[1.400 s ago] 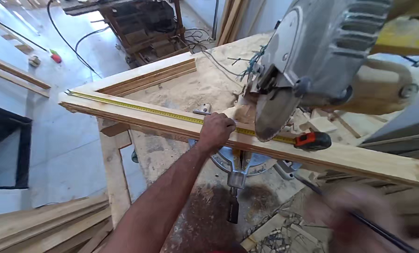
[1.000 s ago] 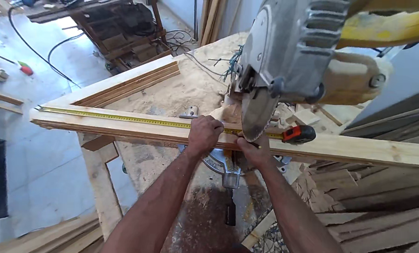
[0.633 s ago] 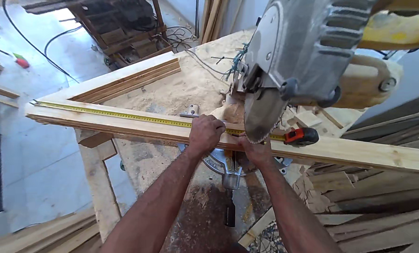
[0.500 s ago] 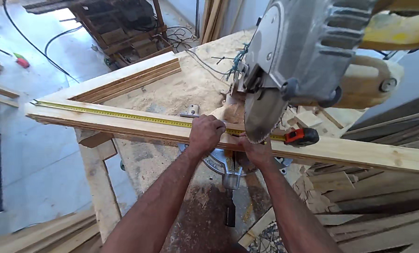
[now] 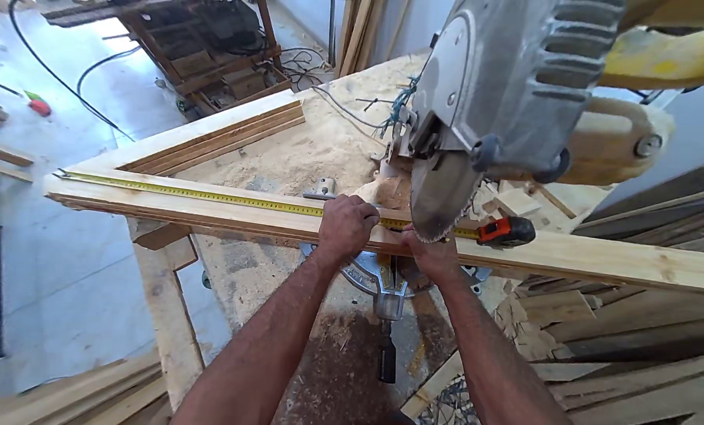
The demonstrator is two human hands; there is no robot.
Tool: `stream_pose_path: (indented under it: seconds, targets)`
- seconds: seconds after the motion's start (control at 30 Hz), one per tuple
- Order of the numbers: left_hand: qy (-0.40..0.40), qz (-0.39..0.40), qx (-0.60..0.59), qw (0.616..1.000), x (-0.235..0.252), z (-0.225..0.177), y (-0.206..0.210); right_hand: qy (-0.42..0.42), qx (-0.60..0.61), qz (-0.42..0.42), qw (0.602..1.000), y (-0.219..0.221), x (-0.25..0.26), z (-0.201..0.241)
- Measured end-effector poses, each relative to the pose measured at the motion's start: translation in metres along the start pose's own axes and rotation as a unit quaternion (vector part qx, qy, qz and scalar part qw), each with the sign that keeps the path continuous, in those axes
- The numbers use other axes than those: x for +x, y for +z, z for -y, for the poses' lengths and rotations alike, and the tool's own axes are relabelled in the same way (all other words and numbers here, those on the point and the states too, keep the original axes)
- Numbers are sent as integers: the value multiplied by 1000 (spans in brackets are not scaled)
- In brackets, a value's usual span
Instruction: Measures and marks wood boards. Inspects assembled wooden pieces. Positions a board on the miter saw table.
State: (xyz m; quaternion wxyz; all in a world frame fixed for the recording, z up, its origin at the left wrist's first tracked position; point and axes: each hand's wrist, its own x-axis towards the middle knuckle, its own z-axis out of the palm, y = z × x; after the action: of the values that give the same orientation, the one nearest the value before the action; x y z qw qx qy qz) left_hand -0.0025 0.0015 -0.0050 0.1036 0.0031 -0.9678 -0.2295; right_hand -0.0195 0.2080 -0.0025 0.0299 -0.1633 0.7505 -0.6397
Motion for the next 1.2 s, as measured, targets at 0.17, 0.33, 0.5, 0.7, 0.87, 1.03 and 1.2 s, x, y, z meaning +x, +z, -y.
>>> stream_pose_path:
  seconds: [0.17,0.33,0.5,0.7,0.87,1.03,1.2]
  targets:
    - [2,-4,3,1000,0,0,1,11,1,2,1000,0,1,1]
    - [-5,1,-3,1000,1,-1,0,11,1,1,1000,0,3,0]
    - [0,4,-8,1000,1,0,0,9,-12,3,1000,0,3,2]
    - [1,-3,-11,1000,1,1,0,61,21,22,998,-6,9,6]
    - [-7,3,-10,1000,3,1,-1,-83,-60,-76,992,-32,-26,22]
    - [-11,9,-12,1000,0,0,-1,-84,-454,-215,861,-101,-36,31]
    - [5,4,-27,1000,-5,-1,-9,-2,-433,-74,898,-136,-7,20]
